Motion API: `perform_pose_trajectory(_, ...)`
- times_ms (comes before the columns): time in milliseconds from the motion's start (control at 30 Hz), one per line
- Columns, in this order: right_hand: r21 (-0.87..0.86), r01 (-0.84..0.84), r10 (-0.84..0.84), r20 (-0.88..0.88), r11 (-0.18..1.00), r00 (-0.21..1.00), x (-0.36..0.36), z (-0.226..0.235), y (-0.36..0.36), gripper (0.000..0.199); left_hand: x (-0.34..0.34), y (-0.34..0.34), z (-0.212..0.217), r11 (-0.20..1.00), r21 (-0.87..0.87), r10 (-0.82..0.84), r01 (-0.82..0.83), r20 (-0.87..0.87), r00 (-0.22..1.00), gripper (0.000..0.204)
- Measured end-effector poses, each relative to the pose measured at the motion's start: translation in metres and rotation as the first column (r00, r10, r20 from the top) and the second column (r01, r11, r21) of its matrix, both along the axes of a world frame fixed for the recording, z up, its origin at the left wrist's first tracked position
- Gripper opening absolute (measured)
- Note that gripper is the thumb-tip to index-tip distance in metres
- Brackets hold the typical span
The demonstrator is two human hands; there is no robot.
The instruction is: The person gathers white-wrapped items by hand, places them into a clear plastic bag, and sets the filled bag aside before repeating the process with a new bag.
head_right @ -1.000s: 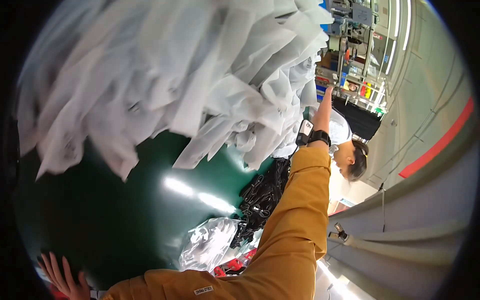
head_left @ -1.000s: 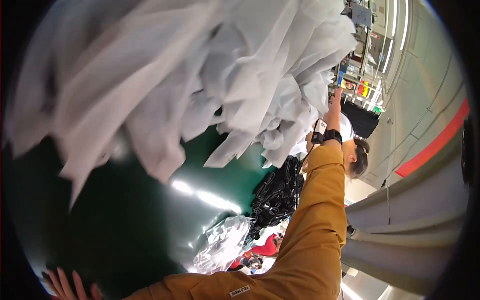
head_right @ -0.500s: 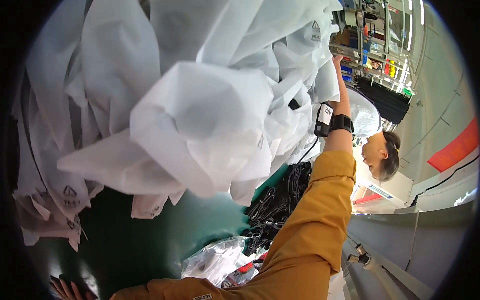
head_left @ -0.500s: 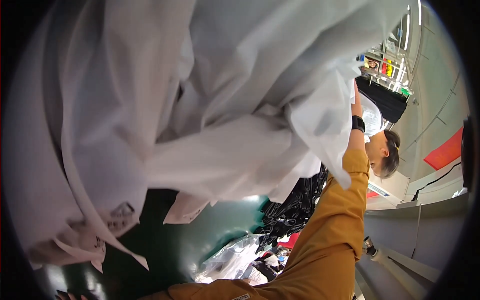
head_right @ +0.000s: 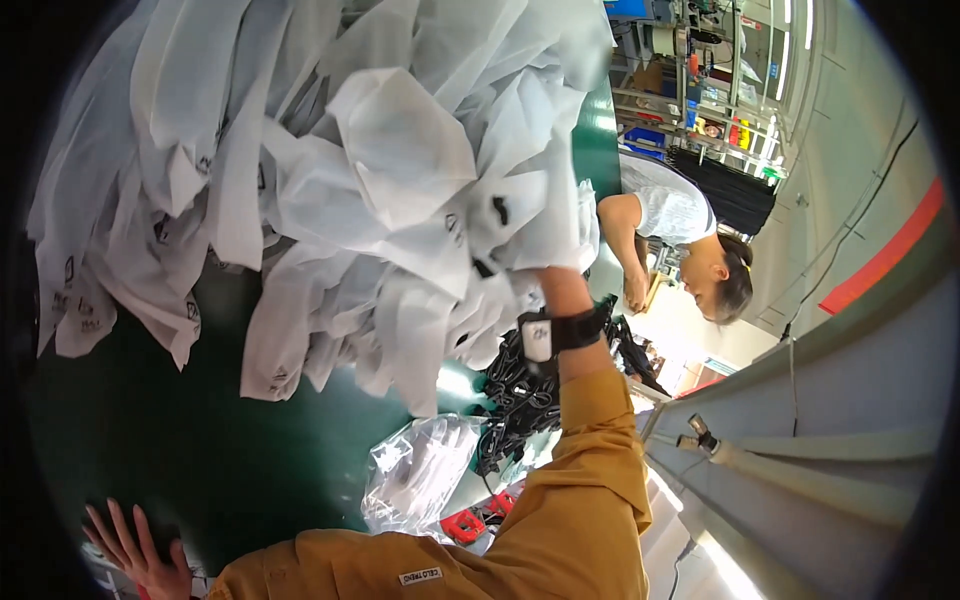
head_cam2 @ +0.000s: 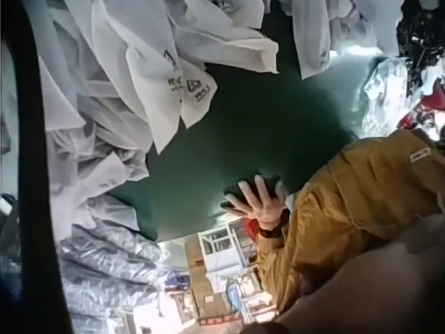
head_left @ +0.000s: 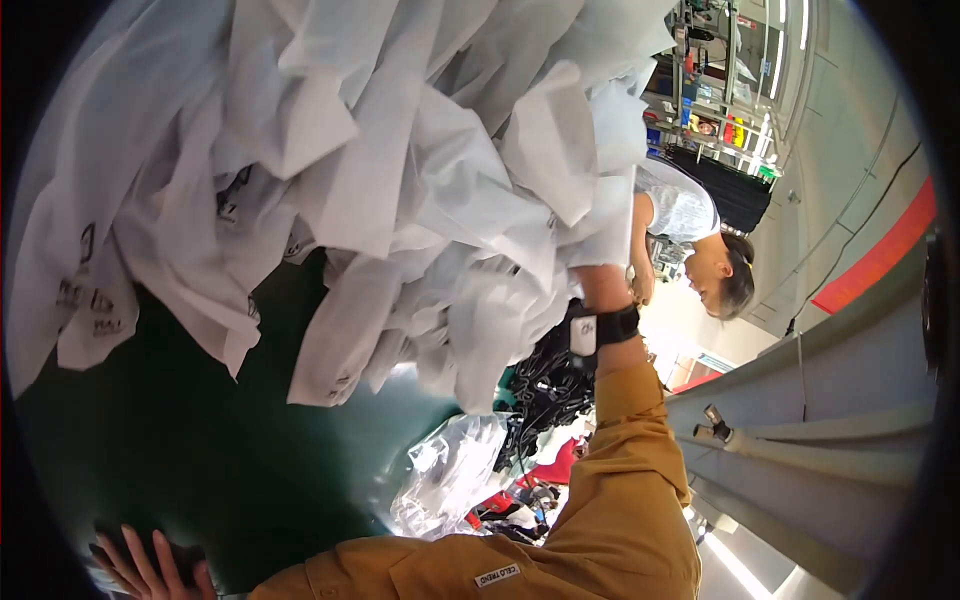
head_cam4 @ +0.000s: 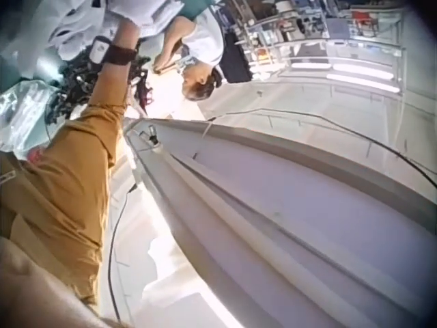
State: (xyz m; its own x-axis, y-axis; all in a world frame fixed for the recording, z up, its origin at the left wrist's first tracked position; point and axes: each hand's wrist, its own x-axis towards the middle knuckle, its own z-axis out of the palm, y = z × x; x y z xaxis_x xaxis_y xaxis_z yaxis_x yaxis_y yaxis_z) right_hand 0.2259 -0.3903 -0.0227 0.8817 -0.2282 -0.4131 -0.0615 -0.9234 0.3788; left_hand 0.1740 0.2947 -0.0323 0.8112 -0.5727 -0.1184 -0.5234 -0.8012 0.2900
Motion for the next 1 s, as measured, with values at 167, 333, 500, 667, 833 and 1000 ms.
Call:
perform_pose_trajectory(167,0.393,-0.045,-0.053,0.236,0.918,0.97,-0.006,0.04,0.147,0.065,0.004,-0.001,-0.008,1.0,-0.015,-0.012,0.012,0.015,1.0,0.053)
perform_pose_trajectory(333,0.631,0.084,-0.145,0.046,0.772,0.988,-0.048,0.054,0.223,0.05,0.004,-0.003,-0.009,0.999,-0.038,-0.013,0.014,0.038,0.999,0.053)
perform_pose_trajectory(500,0.638,0.403,-0.562,0.057,0.656,0.825,-0.058,0.074,0.195,0.037,0.001,0.007,-0.011,0.999,-0.029,-0.022,0.023,0.042,0.999,0.054)
perform_pose_trajectory(667,0.542,0.438,-0.696,0.53,0.717,0.484,-0.062,0.073,-0.057,0.047,0.001,0.009,-0.008,0.998,-0.069,-0.003,0.008,0.067,0.998,0.054)
perform_pose_trajectory(833,0.203,0.719,-0.712,0.464,0.665,0.527,-0.004,0.034,-0.172,0.054,0.0,0.008,-0.016,0.996,-0.089,0.007,-0.001,0.076,0.997,0.053)
perform_pose_trajectory(1000,0.64,0.766,-0.986,0.157,0.062,-0.051,0.026,0.008,-0.123,0.058,-0.001,0.01,-0.016,0.997,-0.069,-0.028,0.035,0.098,0.995,0.053)
